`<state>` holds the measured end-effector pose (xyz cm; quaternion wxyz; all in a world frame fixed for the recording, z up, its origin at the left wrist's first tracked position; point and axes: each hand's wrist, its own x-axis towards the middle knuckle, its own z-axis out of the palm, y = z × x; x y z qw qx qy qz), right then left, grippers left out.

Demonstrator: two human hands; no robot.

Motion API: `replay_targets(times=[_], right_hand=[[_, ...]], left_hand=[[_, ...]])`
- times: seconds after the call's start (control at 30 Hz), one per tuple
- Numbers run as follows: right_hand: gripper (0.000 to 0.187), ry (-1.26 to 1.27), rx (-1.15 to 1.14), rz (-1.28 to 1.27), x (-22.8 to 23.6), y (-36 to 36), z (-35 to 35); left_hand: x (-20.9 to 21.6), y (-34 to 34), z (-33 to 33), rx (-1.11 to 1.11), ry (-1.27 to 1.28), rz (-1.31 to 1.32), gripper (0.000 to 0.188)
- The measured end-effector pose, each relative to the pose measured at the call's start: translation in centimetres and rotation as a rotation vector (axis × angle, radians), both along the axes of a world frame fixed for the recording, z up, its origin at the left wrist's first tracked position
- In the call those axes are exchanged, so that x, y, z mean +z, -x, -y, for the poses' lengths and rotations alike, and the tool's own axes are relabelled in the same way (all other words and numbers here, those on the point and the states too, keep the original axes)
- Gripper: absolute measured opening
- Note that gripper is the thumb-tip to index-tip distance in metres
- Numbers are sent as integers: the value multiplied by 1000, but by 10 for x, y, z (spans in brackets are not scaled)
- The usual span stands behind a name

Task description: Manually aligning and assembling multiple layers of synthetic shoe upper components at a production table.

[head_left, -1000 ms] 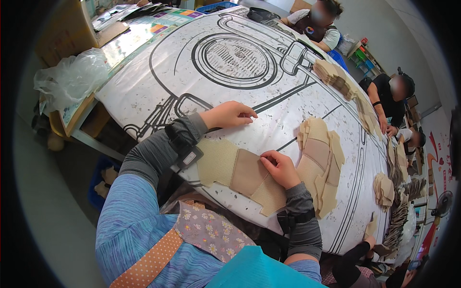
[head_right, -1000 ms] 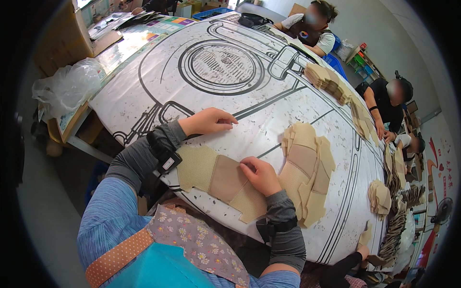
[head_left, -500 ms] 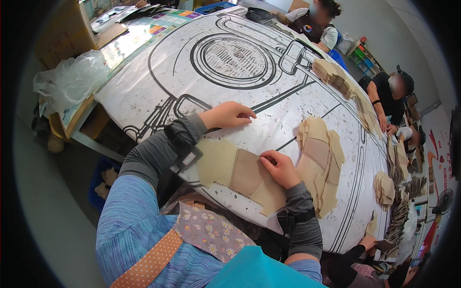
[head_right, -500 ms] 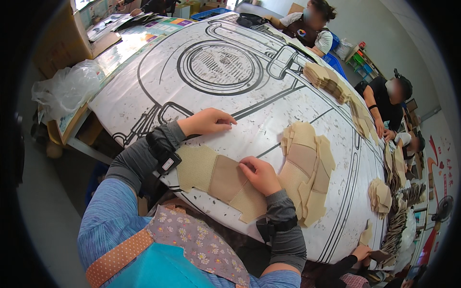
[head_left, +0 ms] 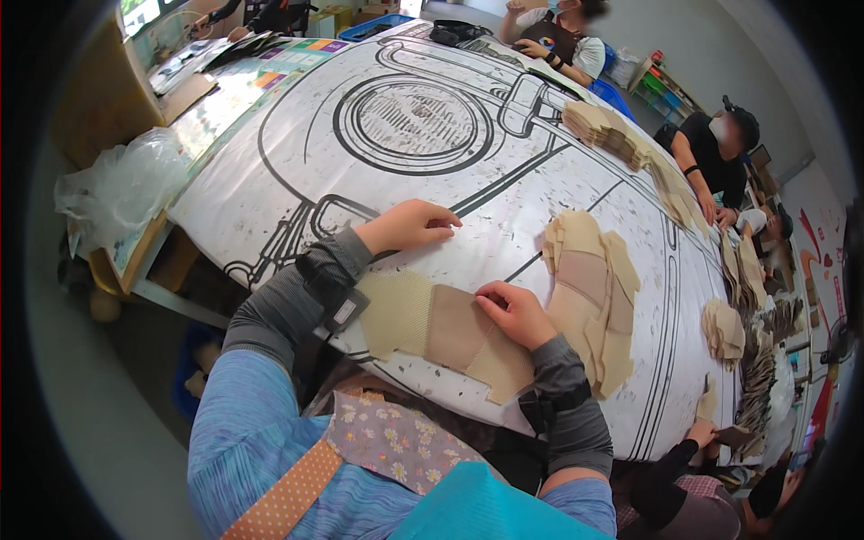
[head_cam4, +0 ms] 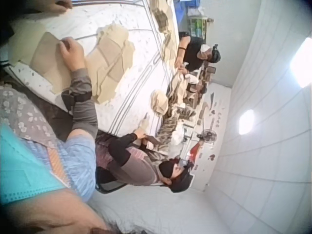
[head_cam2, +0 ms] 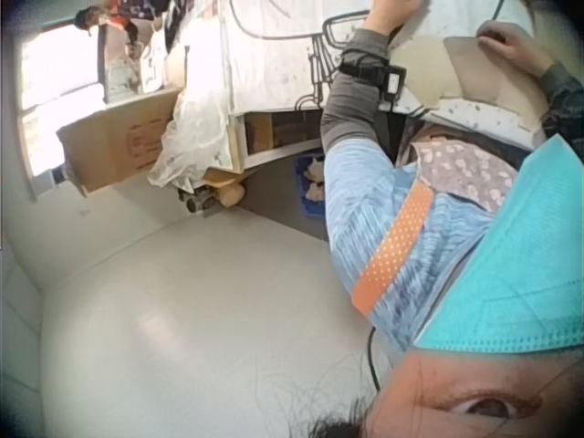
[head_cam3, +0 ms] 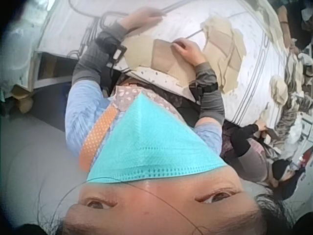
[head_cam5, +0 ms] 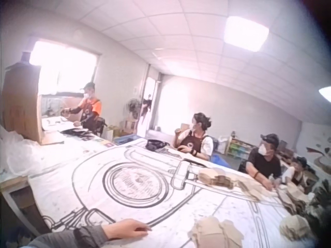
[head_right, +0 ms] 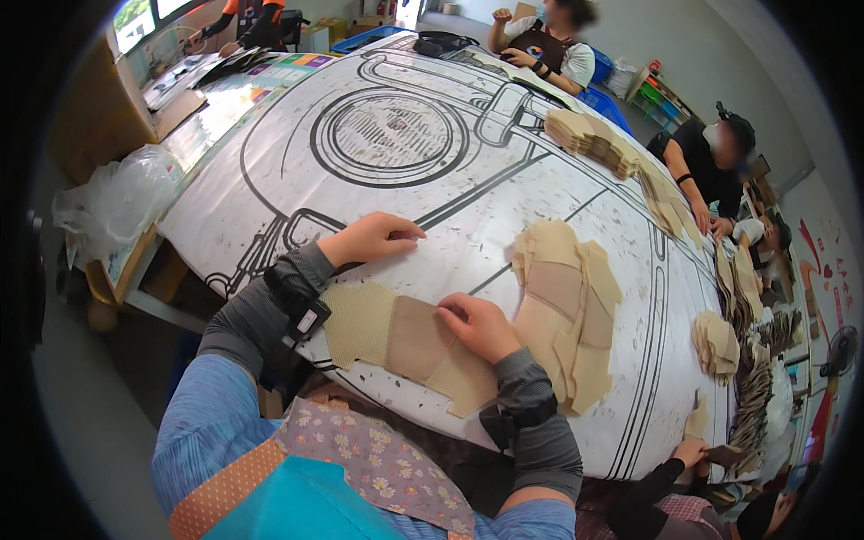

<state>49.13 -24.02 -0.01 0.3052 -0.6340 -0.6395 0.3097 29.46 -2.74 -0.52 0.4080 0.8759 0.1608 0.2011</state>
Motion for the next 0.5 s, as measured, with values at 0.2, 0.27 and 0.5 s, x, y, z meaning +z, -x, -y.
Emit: replay_targets(times=[0.2,0.27,0.5], right_hand=[[19,-9,3,1,4,0,1],[21,-18,5,6,5,1,1],[20,-13,16,8,5,-1,0]], left_hand=[[4,-1,1,18,31,-63,30],[-1,-2,-1,20,64,-3,29],[3,-3,0,18,53,-49,28]])
